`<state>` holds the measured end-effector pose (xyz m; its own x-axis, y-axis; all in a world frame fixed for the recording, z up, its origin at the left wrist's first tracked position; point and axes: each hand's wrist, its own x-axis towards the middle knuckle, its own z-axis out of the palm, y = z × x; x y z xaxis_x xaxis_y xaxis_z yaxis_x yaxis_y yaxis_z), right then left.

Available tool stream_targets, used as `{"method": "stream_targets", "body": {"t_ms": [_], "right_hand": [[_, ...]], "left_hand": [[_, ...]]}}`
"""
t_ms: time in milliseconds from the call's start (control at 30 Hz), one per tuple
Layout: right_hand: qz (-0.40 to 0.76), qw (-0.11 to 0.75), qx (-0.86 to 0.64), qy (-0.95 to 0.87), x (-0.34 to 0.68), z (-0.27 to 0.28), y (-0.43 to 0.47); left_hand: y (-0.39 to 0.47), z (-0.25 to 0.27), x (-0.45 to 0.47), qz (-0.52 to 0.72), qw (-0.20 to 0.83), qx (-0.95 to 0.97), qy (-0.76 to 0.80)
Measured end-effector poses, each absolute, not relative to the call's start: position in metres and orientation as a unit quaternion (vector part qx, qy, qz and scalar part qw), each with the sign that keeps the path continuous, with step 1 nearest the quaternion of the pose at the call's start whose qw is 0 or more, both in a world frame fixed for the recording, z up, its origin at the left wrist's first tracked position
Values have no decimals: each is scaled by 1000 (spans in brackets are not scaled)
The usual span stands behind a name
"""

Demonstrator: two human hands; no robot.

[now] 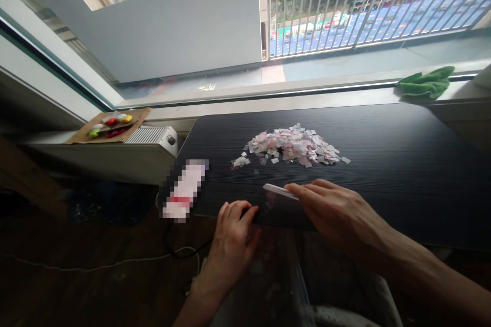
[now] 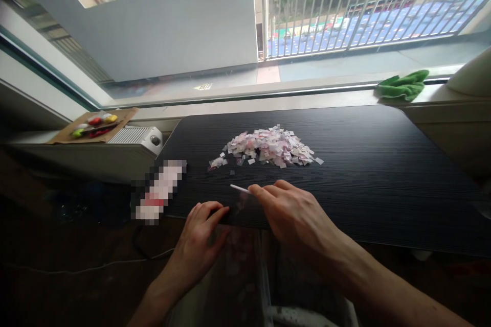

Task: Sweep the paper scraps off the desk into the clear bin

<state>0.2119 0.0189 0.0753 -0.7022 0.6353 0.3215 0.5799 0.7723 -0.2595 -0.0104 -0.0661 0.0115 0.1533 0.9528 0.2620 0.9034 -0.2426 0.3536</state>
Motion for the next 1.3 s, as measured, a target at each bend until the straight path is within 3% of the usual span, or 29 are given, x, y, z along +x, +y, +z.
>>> {"method": "stream_targets", "body": {"t_ms": [133, 333, 1067, 1300], "right_hand": [[111, 223, -383, -890, 226, 78, 27], [230, 164, -550, -786, 259, 60, 49], [538, 201, -518, -634, 238, 28, 34], [546, 191, -510, -637, 229, 38, 28]], "left_hand": [[-70, 12, -13, 226, 60, 751, 617], [-74, 12, -17, 240, 63, 734, 633], [-73, 11, -14, 256, 52, 720, 643], [-74, 8, -16, 259, 57, 717, 644]]}}
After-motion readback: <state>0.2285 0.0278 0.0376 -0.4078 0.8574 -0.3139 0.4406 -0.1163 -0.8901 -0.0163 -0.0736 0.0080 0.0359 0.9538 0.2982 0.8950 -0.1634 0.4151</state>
